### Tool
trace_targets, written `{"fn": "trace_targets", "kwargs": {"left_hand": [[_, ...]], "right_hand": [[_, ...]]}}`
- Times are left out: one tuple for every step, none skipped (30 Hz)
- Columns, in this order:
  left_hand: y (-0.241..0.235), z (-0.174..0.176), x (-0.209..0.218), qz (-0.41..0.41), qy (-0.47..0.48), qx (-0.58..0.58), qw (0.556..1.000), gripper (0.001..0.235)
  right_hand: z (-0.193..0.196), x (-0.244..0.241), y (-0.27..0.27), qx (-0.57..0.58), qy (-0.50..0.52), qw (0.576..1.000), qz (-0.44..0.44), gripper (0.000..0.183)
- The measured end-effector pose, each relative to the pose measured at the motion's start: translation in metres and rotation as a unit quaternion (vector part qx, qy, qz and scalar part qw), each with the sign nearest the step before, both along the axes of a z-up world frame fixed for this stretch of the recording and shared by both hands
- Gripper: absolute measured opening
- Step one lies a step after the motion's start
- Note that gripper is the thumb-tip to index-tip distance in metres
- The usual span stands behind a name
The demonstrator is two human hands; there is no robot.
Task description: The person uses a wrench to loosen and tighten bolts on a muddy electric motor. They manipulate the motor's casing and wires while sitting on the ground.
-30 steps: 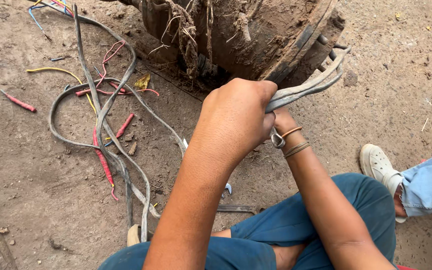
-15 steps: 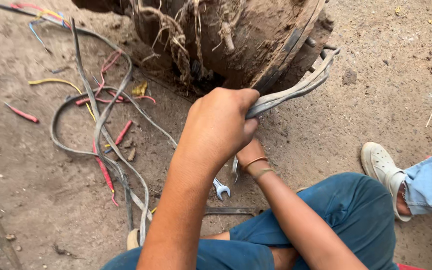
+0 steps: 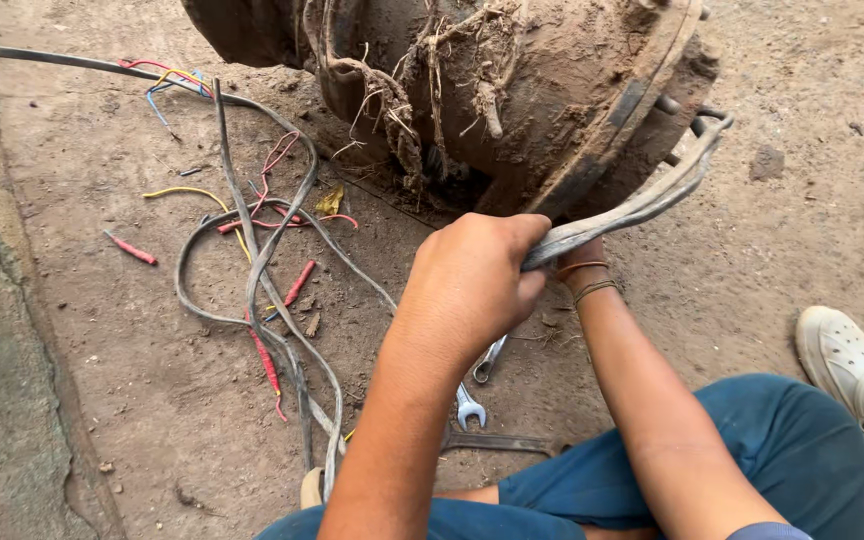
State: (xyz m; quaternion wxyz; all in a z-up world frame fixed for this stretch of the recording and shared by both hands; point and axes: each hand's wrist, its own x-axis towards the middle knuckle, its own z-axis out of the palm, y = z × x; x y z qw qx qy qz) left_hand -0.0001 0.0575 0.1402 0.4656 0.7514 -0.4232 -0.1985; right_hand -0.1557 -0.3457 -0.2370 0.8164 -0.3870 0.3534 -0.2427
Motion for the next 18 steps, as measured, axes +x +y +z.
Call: {"fn": "trace_targets", "kwargs": {"left_hand": [[-0.001, -0.001, 0.002, -0.001, 0.000, 0.003, 1.000, 0.021], [-0.002, -0.002, 0.002, -0.005, 0.000, 0.006, 1.000, 0.022], [-0.003, -0.004, 0.003, -0.001, 0.003, 0.004, 1.000, 0.026], [-0.003, -0.005, 0.004, 0.002, 0.006, 0.003, 1.000, 0.030], [-0.003, -0.006, 0.004, 0.004, 0.008, 0.002, 1.000, 0.034], [-0.003, -0.007, 0.004, 0.003, 0.004, 0.005, 1.000, 0.035], [-0.003, -0.007, 0.003, 0.002, -0.001, 0.008, 1.000, 0.035], [-0.003, -0.007, 0.003, 0.001, -0.007, 0.011, 1.000, 0.035], [-0.003, -0.007, 0.003, 0.002, -0.008, 0.009, 1.000, 0.035], [-0.003, -0.007, 0.002, 0.003, -0.009, 0.007, 1.000, 0.035], [-0.003, -0.008, 0.001, 0.004, -0.009, 0.005, 1.000, 0.035], [-0.002, -0.008, 0.001, 0.005, -0.009, 0.005, 1.000, 0.036], [-0.002, -0.009, 0.000, 0.006, -0.008, 0.005, 1.000, 0.036], [-0.003, -0.010, 0.001, 0.009, -0.008, 0.003, 1.000, 0.037], [-0.004, -0.010, 0.001, 0.010, -0.010, -0.002, 1.000, 0.038], [-0.004, -0.011, 0.001, 0.010, -0.011, -0.005, 1.000, 0.039], [-0.004, -0.012, 0.001, 0.010, -0.013, -0.009, 1.000, 0.040], [-0.004, -0.013, 0.001, 0.010, -0.015, -0.011, 1.000, 0.040]], "right_hand": [[-0.003, 0.000, -0.002, -0.020, -0.004, 1.000, 0.014, 0.027], [-0.005, -0.002, -0.002, -0.040, -0.007, 0.999, 0.026, 0.024], [-0.006, -0.002, -0.002, -0.160, 0.089, 0.979, 0.091, 0.026], [-0.009, 0.000, 0.000, -0.276, 0.183, 0.931, 0.153, 0.027], [-0.010, 0.002, 0.002, -0.382, 0.272, 0.857, 0.213, 0.029], [-0.013, 0.005, 0.004, -0.255, 0.158, 0.945, 0.129, 0.029], [-0.014, 0.008, 0.007, -0.118, 0.038, 0.992, 0.038, 0.029], [-0.015, 0.011, 0.009, 0.024, -0.087, 0.994, -0.054, 0.028], [-0.017, 0.013, 0.012, 0.026, -0.091, 0.993, -0.068, 0.028], [-0.018, 0.013, 0.016, 0.028, -0.096, 0.992, -0.081, 0.027], [-0.019, 0.013, 0.018, 0.030, -0.100, 0.990, -0.095, 0.026], [-0.019, 0.009, 0.020, 0.028, -0.112, 0.990, -0.076, 0.024], [-0.019, 0.005, 0.022, 0.027, -0.117, 0.991, -0.064, 0.024], [-0.017, 0.005, 0.020, 0.018, -0.119, 0.992, -0.049, 0.024], [-0.014, 0.004, 0.018, 0.002, -0.106, 0.993, -0.045, 0.023], [-0.012, 0.004, 0.017, -0.012, -0.094, 0.995, -0.043, 0.023], [-0.010, 0.004, 0.018, -0.024, -0.086, 0.995, -0.041, 0.023], [-0.009, 0.007, 0.019, -0.032, -0.079, 0.996, -0.042, 0.023]]}}
